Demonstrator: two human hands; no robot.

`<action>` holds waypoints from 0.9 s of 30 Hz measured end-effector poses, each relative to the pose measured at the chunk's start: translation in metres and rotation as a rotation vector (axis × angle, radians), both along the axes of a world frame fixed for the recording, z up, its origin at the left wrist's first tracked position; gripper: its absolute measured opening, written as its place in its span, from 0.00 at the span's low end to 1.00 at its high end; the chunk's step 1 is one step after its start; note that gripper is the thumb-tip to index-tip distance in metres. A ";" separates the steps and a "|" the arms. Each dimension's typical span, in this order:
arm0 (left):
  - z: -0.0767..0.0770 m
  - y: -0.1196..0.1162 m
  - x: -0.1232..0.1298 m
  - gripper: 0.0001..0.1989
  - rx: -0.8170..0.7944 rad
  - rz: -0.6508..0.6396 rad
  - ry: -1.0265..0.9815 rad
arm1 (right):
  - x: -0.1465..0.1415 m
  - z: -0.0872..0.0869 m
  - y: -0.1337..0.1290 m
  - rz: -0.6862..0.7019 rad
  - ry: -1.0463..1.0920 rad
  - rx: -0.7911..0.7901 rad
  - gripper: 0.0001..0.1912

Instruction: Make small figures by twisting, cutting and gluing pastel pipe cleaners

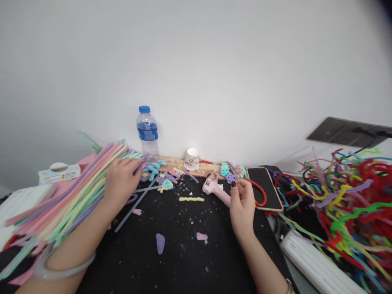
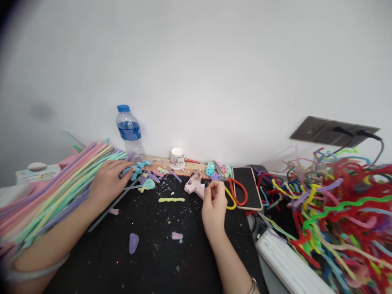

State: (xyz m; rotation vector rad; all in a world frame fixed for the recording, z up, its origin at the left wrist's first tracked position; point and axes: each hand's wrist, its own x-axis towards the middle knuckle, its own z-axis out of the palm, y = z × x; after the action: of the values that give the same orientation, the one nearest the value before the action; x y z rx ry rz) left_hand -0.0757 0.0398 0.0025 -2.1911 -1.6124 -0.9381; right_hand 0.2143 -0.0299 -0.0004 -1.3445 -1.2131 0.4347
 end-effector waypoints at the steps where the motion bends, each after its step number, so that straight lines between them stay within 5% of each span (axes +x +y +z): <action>1: 0.002 0.002 -0.009 0.12 0.001 0.091 0.032 | 0.001 0.001 0.000 -0.019 0.013 0.006 0.03; 5: 0.006 0.001 -0.040 0.16 -0.075 0.321 0.090 | 0.005 0.000 0.002 -0.004 0.017 -0.048 0.09; 15: 0.013 0.000 -0.043 0.18 -0.519 0.446 0.078 | 0.002 -0.004 0.003 0.036 0.049 -0.062 0.09; 27: 0.013 0.002 -0.032 0.14 -0.350 0.412 -0.049 | 0.000 -0.004 0.002 0.027 0.036 -0.048 0.10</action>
State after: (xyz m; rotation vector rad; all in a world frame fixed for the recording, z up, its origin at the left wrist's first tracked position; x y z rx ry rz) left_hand -0.1081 0.0420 0.0153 -1.9172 -2.2791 -0.6307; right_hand 0.2147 -0.0275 -0.0049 -1.3563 -1.1989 0.5080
